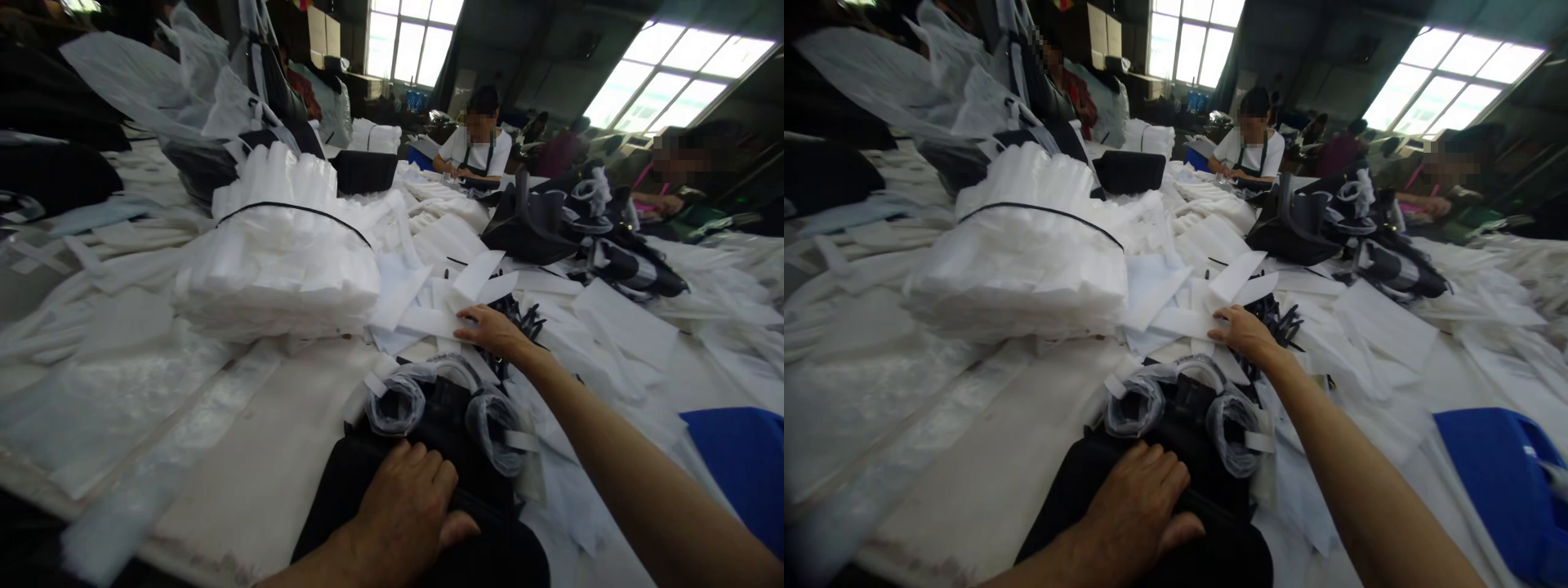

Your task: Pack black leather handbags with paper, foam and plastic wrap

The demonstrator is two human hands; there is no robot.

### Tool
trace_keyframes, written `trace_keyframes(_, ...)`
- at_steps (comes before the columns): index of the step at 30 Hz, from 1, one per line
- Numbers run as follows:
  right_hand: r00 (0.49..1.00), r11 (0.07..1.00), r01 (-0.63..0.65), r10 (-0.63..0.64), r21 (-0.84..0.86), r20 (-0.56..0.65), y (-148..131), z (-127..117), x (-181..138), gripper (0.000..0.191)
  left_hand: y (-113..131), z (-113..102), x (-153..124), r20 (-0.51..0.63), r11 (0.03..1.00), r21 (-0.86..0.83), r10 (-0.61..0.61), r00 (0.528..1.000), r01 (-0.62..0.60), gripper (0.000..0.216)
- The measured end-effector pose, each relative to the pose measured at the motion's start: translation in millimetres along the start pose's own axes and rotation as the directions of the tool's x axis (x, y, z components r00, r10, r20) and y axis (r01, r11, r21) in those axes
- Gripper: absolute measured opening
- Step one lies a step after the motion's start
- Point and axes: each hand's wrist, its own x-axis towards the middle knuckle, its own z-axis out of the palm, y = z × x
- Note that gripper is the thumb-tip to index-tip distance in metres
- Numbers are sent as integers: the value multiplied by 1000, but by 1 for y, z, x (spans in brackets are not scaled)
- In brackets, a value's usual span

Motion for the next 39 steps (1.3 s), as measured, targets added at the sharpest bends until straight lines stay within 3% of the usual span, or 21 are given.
trace_keyframes(4, 994, 999, -33, 31, -20, -106, -11, -10, -16, 37, 3, -3, 0, -9, 1000, -2, -3, 1000, 3, 39)
trace_keyframes(7, 973, 991, -124, 132, 54, -191, -16, -25, -47, 33, 3, -5, 1, -2, 1000, -1, 4, 1000, -4, 37)
trace_keyframes(13, 881, 874, -422, 458, 242, -117, -3, -52, -137, 30, 1, -14, 2, -41, 997, -59, 50, 998, -52, 35)
trace_keyframes(16, 801, 729, -542, 598, 418, -5, 2, -58, -178, 36, -1, -15, 1, -102, 992, -82, 91, 991, -99, 38)
trace_keyframes(19, 754, 607, -608, 644, 511, 132, 1, -58, -214, 39, -2, -15, 1, -172, 988, -78, 118, 978, -133, 42)
trace_keyframes(22, 722, 492, -669, 609, 557, 329, -4, -50, -242, 42, -3, -17, 2, -257, 978, -104, 148, 955, -180, 47)
trace_keyframes(26, 647, 251, -746, 489, 617, 584, -25, -26, -263, 44, -5, -25, 0, -345, 962, -149, 168, 923, -231, 54)
trace_keyframes(29, 673, 185, -728, 378, 660, 636, -47, -7, -263, 47, -5, -30, -2, -375, 962, -128, 179, 910, -242, 56)
trace_keyframes(32, 747, 270, -662, 312, 700, 586, -61, 7, -257, 44, -4, -28, 0, -329, 975, -97, 160, 931, -202, 57)
trace_keyframes(36, 837, 407, -541, 343, 736, 426, -64, 18, -252, 30, 2, -19, 7, -177, 995, 5, 99, 979, -100, 52)
trace_keyframes(39, 843, 465, -538, 291, 703, 452, -58, 18, -250, 20, 3, -12, 10, -156, 996, 47, 84, 984, -77, 55)
